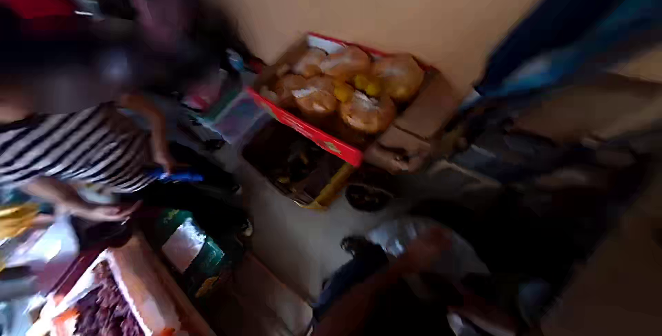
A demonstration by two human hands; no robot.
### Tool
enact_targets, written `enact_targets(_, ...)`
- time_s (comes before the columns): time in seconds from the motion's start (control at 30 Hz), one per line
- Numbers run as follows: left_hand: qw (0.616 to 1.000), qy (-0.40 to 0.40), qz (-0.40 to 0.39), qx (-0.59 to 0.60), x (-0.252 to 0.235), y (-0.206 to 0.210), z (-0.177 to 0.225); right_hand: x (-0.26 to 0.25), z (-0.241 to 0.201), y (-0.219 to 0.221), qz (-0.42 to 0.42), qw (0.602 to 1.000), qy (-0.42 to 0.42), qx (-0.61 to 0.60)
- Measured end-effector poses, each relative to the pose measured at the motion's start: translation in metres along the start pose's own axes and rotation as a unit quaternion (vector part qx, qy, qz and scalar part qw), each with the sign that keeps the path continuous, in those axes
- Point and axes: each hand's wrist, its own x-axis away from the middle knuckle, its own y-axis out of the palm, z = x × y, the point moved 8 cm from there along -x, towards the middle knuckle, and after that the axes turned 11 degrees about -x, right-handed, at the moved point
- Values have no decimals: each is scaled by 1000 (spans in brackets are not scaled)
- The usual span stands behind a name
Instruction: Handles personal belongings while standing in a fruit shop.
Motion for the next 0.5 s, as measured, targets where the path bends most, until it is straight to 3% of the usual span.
enact_targets(0.03, 997, -51, -53, -23, -10, 5, -5, -1, 4, -16, 42, 990, 129, 28)
enact_targets(0.1, 970, -128, -186, -90, -14, 19, -21, -6, 38, -58, -53, 992, 114, -31)
enact_targets(0.17, 926, -140, -291, -198, 0, 32, -28, -1, 53, -75, -93, 991, 81, -57)
enact_targets(0.27, 858, -94, -372, -341, 11, 30, -30, 9, 52, -106, -100, 992, 73, -24)
enact_targets(0.37, 806, -96, -406, -420, 14, 30, -45, 13, 62, -161, 4, 995, 79, -58)
enact_targets(0.47, 729, 6, -501, -467, 26, 64, -37, 0, 83, -193, 74, 987, 115, -87)
enact_targets(0.5, 729, 43, -509, -455, 31, 69, -21, -10, 91, -194, 81, 985, 116, -93)
